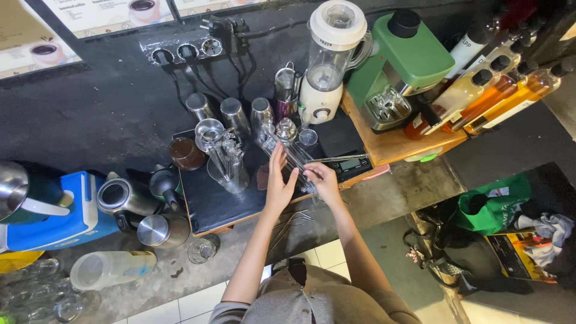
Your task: The person wipes several metal straws with a cloth and places them into a glass, then wipes a bundle of plastic straws and sets them back on the counter.
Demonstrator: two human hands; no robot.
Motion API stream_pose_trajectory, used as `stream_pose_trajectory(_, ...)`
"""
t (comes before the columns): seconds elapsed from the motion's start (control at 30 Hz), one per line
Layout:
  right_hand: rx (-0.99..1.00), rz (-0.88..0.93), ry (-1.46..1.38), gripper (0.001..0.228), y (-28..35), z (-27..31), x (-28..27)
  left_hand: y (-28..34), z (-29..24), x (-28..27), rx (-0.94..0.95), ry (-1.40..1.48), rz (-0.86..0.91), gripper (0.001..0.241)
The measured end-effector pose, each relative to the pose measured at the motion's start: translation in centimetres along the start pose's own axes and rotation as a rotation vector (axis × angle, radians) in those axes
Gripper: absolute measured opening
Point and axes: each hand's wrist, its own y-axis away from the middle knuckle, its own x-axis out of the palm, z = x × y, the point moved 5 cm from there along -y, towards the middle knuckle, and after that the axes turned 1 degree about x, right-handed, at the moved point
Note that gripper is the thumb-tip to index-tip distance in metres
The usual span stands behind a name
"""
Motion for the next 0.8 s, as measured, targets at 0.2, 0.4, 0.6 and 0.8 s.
stream_pose_trajectory(0.2,-0.049,0.096,-0.039,0.016,0.2,2.1,2.2,0.0,-6.3,-3.0,0.196,-0.163,-0.098,0.065)
stream_pose_trajectory(0.4,-0.050,0.164,-0.040,0.014,0.1,3.9,5.7,1.1,-9.2,-6.5,0.205,-0.209,-0.187,0.064)
stream_pose_trajectory(0.6,-0.183,0.194,0.066,0.011,0.3,8.3,8.6,2.4,-9.7,-10.5,0.185,-0.377,-0.315,0.066)
stream_pose_trajectory(0.8,-0.366,0.010,0.245,0.013,-0.2,14.2,7.0,3.4,-5.4,-13.8,-0.021,-0.633,-0.263,0.066)
